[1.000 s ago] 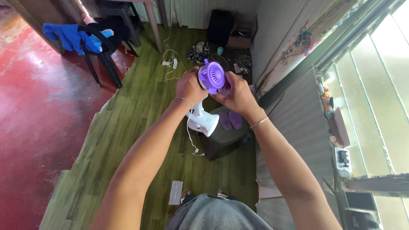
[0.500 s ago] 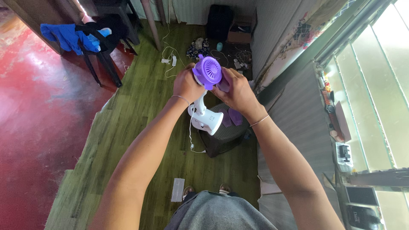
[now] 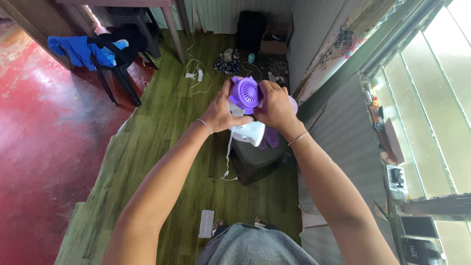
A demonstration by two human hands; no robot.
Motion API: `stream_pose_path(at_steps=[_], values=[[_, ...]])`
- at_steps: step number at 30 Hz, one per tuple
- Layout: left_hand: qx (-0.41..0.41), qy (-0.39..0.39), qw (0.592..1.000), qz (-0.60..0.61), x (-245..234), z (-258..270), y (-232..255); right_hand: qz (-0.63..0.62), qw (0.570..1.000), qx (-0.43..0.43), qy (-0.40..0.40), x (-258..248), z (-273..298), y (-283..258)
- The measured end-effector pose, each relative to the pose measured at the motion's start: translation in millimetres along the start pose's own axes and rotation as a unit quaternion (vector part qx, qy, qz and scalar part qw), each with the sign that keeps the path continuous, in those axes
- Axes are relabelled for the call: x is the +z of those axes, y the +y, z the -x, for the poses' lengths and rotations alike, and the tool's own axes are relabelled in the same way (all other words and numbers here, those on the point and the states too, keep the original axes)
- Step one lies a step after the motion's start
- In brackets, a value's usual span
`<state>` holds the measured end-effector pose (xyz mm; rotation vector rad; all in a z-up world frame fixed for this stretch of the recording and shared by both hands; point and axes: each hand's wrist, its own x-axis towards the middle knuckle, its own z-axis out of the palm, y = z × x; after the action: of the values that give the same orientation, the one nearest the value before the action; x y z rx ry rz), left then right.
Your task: The person assembles a small purple and white electric fan by attaching four purple blades to the central hub. They pick up each blade from a nearby stool and secure it to the fan head one at a time, completing the assembly by the end of the clip.
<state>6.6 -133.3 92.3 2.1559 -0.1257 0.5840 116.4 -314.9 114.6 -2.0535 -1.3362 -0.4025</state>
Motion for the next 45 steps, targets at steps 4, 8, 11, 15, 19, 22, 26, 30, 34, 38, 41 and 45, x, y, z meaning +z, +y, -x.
stream_pose_path(at_steps=[4,8,11,15,19,22,26,30,34,38,41,45], values=[[-0.071,-0.001,0.993,0.097,1,-3,3,0.009,0.999,0.001,-0.04,2,0,4],[-0.099,-0.017,0.988,0.121,0,-14,5,0.024,0.998,0.007,-0.059,6,2,6],[-0.099,-0.006,0.99,0.098,7,-14,9,0.055,0.997,0.0,-0.06,9,3,8],[-0.137,0.057,0.985,0.088,21,-11,11,0.091,0.994,0.015,-0.065,15,8,8],[-0.137,0.08,0.98,0.117,25,-10,6,0.067,0.997,0.024,-0.016,23,10,6],[-0.141,0.07,0.978,0.134,24,-12,2,0.068,0.997,0.031,-0.013,26,9,7],[-0.15,0.049,0.976,0.148,20,-13,-1,0.061,0.998,0.017,-0.026,22,4,7],[-0.154,0.055,0.977,0.137,18,-11,-1,0.053,0.996,0.01,-0.068,7,0,-3],[-0.136,0.071,0.976,0.154,16,-6,-3,0.072,0.996,-0.042,-0.021,-12,0,-15],[-0.117,0.154,0.961,0.197,19,2,-3,0.012,0.989,-0.056,0.139,-19,20,-9],[-0.104,0.229,0.951,0.182,28,6,-3,-0.1,0.946,0.159,0.263,12,36,3],[-0.161,0.276,0.927,0.197,42,8,2,-0.516,0.689,0.427,0.277,54,33,27]])
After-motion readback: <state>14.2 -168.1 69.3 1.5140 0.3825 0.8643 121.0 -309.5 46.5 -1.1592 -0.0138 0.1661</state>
